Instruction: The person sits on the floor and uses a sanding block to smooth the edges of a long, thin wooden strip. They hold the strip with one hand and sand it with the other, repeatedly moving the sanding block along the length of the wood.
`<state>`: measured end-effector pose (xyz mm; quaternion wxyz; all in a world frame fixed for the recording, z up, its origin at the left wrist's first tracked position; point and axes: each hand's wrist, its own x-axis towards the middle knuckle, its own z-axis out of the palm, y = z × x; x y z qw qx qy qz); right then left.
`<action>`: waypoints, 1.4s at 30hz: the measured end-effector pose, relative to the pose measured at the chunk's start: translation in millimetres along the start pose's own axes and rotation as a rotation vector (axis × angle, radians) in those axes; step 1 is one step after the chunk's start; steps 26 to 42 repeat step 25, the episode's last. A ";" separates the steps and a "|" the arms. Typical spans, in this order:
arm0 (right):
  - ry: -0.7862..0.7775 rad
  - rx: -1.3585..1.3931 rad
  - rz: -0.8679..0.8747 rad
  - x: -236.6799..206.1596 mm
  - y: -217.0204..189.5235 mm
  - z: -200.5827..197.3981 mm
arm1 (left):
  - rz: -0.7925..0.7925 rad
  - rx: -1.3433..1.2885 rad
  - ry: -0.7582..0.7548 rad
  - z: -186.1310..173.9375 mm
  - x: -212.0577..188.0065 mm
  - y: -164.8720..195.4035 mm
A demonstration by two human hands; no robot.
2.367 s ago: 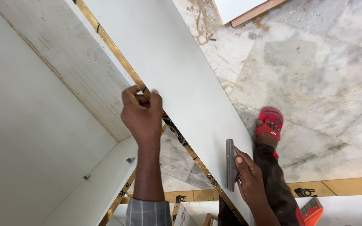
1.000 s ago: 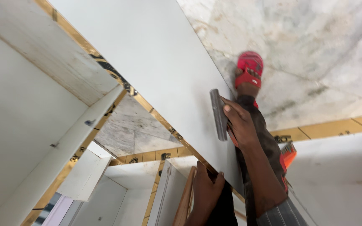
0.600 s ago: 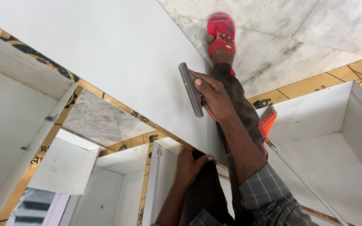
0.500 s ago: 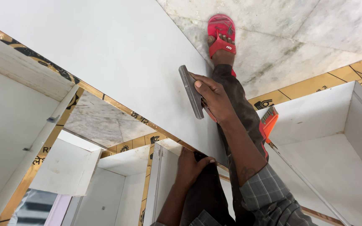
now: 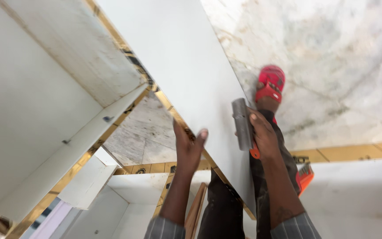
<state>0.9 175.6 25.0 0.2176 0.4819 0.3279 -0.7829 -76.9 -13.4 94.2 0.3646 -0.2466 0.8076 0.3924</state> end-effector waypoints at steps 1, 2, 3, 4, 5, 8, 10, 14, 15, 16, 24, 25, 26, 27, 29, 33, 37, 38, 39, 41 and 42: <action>-0.018 0.019 -0.009 -1.3 -1.3 1.7 | 0.131 -0.168 0.051 -4.0 14.9 17.1; -0.032 0.038 -0.020 -3.3 -2.3 2.4 | 0.267 -0.334 0.098 -6.7 31.2 35.1; -0.047 0.070 -0.025 -4.8 -3.2 3.3 | 0.381 -0.320 0.184 -7.2 50.6 54.8; -0.060 0.099 -0.030 -5.7 -3.9 4.3 | 0.493 -0.307 0.270 -9.5 67.1 74.2; -0.074 0.127 -0.035 -6.5 -5.4 3.9 | 0.478 -0.268 0.317 -14.4 82.6 92.4; -0.060 0.222 -0.027 -16.3 -6.8 0.8 | 0.421 -0.181 0.432 -33.0 113.3 130.3; -0.082 0.256 -0.052 -22.8 -11.5 0.8 | 0.398 -0.163 0.468 -39.0 123.7 146.2; -0.103 0.163 -0.111 -36.0 -29.8 10.7 | 0.299 -0.103 0.504 -38.1 117.0 159.9; -0.099 0.123 -0.116 -39.8 -36.8 16.6 | 0.280 -0.095 0.494 -39.8 114.6 163.3; -0.092 0.082 -0.123 -45.7 -44.0 22.9 | 0.262 -0.088 0.483 -42.2 112.6 166.3; -0.098 0.025 -0.109 -55.0 -96.8 66.6 | 0.184 -0.062 0.526 -57.5 127.3 149.9; -0.101 -0.003 -0.101 -52.8 -103.9 69.0 | 0.180 -0.086 0.528 -57.6 132.4 145.7; -0.101 -0.003 -0.101 -52.8 -103.9 69.0 | 0.180 -0.086 0.528 -57.6 132.4 145.7; -0.101 -0.003 -0.101 -52.8 -103.9 69.0 | 0.180 -0.086 0.528 -57.6 132.4 145.7; -0.101 -0.003 -0.101 -52.8 -103.9 69.0 | 0.180 -0.086 0.528 -57.6 132.4 145.7; -0.101 -0.003 -0.101 -52.8 -103.9 69.0 | 0.180 -0.086 0.528 -57.6 132.4 145.7; -0.101 -0.003 -0.101 -52.8 -103.9 69.0 | 0.180 -0.086 0.528 -57.6 132.4 145.7; -0.101 -0.003 -0.101 -52.8 -103.9 69.0 | 0.180 -0.086 0.528 -57.6 132.4 145.7; -0.101 -0.003 -0.101 -52.8 -103.9 69.0 | 0.180 -0.086 0.528 -57.6 132.4 145.7; -0.101 -0.003 -0.101 -52.8 -103.9 69.0 | 0.180 -0.086 0.528 -57.6 132.4 145.7; -0.101 -0.003 -0.101 -52.8 -103.9 69.0 | 0.180 -0.086 0.528 -57.6 132.4 145.7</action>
